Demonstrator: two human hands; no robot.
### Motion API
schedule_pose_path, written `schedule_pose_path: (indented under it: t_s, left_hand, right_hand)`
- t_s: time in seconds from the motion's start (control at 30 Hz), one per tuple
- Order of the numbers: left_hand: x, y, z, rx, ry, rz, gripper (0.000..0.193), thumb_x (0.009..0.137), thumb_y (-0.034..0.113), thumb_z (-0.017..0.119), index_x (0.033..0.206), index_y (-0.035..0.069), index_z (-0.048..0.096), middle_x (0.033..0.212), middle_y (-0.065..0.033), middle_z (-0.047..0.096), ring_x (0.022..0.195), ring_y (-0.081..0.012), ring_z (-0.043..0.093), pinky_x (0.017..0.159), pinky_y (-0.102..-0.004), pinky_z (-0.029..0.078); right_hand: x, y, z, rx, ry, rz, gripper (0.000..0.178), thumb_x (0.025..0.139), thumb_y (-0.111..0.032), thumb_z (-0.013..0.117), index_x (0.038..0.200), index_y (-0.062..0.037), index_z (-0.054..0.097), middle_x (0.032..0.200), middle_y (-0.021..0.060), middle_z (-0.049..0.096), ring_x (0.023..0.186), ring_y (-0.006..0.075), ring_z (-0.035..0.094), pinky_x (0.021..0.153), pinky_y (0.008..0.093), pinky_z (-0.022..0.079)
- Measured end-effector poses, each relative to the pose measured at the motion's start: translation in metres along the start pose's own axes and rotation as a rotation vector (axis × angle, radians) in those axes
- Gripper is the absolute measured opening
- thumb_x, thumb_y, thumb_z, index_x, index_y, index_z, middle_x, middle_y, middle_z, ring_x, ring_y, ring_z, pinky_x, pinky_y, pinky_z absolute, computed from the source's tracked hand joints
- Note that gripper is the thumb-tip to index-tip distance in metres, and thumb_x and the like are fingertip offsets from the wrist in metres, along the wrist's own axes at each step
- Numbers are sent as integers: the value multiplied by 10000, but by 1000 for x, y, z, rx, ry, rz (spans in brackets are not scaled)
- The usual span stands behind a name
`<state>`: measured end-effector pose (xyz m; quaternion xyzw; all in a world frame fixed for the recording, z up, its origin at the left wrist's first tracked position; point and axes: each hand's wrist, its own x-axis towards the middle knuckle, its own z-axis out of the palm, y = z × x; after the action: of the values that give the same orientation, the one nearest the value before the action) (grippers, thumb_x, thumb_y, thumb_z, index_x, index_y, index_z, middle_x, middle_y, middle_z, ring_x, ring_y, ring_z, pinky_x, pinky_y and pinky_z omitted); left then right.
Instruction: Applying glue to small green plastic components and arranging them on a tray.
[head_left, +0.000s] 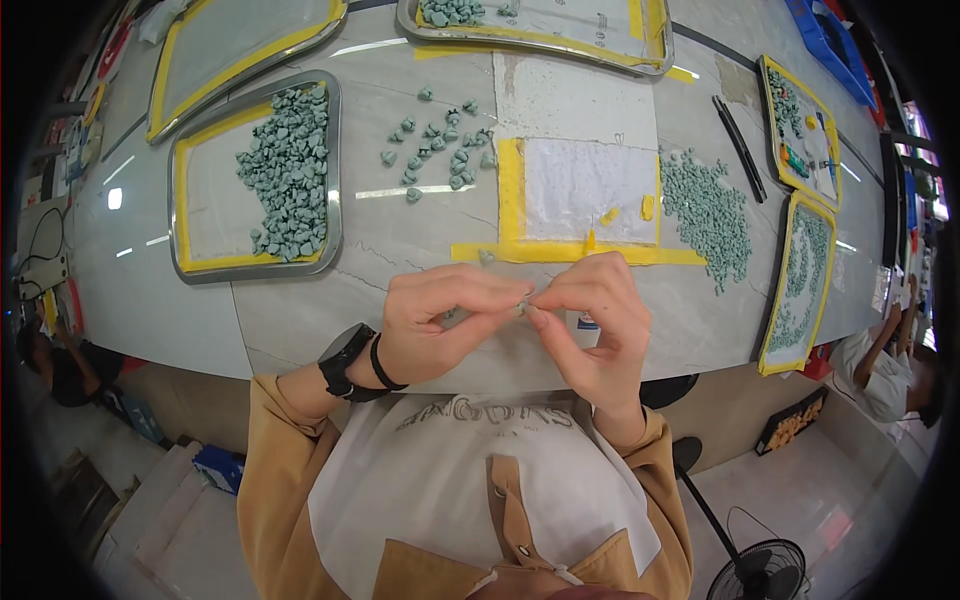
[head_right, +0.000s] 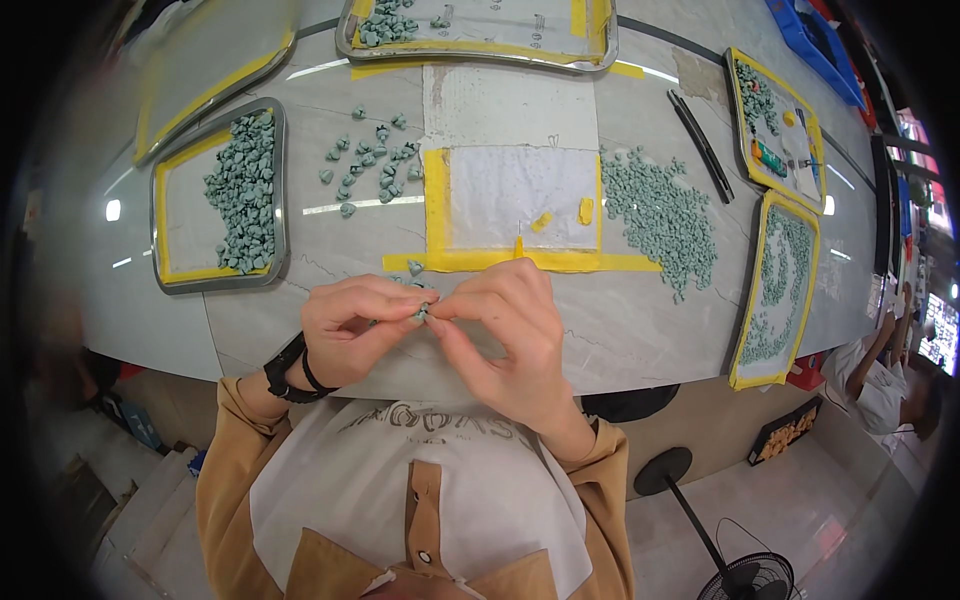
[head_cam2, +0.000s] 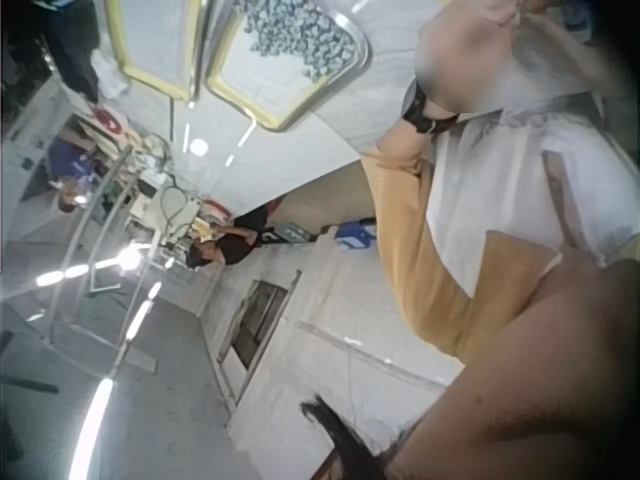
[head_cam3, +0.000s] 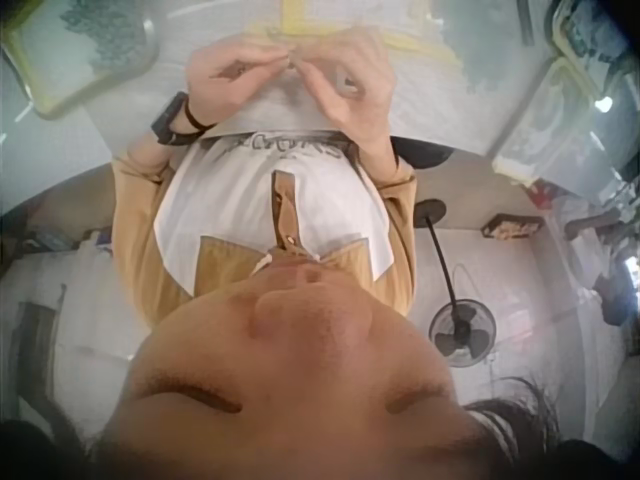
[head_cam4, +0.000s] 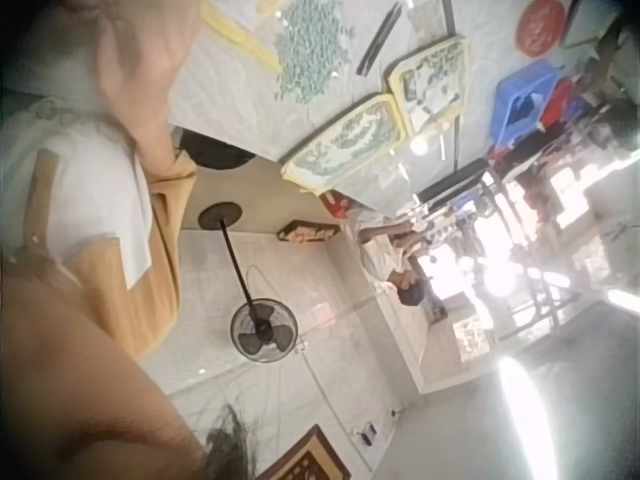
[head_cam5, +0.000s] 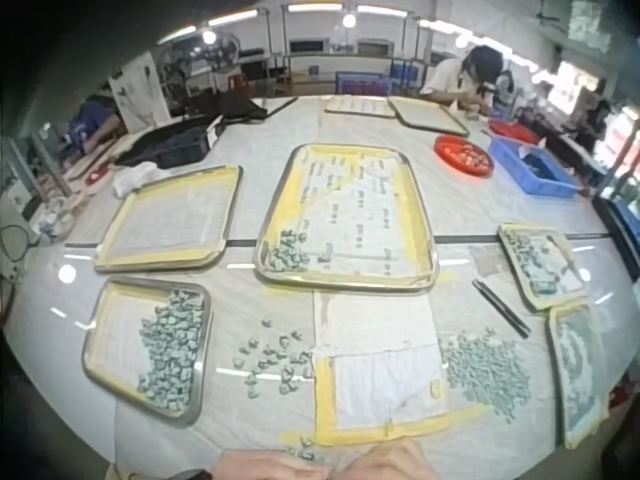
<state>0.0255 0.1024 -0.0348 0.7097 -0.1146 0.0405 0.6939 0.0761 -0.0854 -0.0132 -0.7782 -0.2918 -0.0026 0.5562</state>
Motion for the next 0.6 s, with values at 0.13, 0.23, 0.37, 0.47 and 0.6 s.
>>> schedule_pose_path:
  t_s: [0.13,0.23,0.37,0.47,0.6]
  left_hand:
    - [0,-1,1,-10,5,-4,226,773,-128,648,962,-6,674,987,-177,690,930,-245,685,784,-314,548]
    - [0,1,1,20,-8,0,229,777,-132,641,967,-8,670,986,-176,690,913,-237,686,775,-311,549]
    - [-1,2,0,-4,-22,-21,223,790,-138,625,979,-23,654,989,-182,686,883,-226,683,759,-308,553]
    - [2,2,-2,-119,6,-38,208,807,-138,611,981,-30,648,1003,-189,679,887,-223,678,753,-306,554]
    - [1,2,-2,-203,4,-98,197,827,-133,594,987,-33,649,1022,-198,669,908,-224,670,758,-305,552]
  right_hand:
    - [1,0,-1,-13,-16,-21,195,639,59,699,803,-33,646,755,59,608,716,201,519,670,307,393]
    - [1,1,1,-95,-4,-67,199,643,60,697,812,-31,644,761,60,608,716,202,526,670,307,395]
    - [0,1,3,-76,10,-46,203,660,51,706,837,-23,641,779,72,614,731,210,539,685,311,405]
    - [1,0,0,-30,9,-33,215,663,42,718,857,-17,645,797,83,624,748,218,552,697,312,410]
    - [-1,3,-1,-31,0,-58,245,659,33,731,886,-15,654,821,85,640,772,225,571,707,316,415]
